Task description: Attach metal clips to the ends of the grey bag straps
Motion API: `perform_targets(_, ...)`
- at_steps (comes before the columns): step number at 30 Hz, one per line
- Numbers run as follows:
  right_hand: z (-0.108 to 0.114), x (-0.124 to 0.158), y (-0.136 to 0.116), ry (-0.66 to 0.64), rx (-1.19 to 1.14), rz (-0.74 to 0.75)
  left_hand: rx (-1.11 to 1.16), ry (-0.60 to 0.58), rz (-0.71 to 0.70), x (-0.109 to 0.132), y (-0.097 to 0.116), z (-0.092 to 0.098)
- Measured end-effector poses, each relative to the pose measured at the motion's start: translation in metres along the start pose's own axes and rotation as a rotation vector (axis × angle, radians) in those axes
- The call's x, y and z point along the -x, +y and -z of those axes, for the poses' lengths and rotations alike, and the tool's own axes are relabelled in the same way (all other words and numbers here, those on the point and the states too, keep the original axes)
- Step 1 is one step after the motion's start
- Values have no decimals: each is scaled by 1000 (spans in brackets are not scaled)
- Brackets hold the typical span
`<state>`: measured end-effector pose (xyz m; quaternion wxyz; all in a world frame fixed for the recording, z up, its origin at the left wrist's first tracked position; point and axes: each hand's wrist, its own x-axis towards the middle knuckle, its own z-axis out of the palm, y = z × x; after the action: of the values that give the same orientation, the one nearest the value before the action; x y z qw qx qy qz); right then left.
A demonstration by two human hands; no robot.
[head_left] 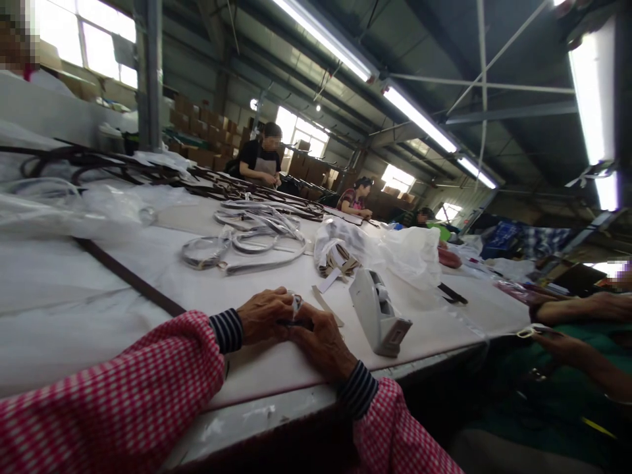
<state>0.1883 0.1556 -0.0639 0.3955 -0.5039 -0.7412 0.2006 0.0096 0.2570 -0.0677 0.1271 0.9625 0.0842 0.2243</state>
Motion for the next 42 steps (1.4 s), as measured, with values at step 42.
perform_targets(42,22,0,-2,-233,19,-76,-23,86,24,2,-1,-7)
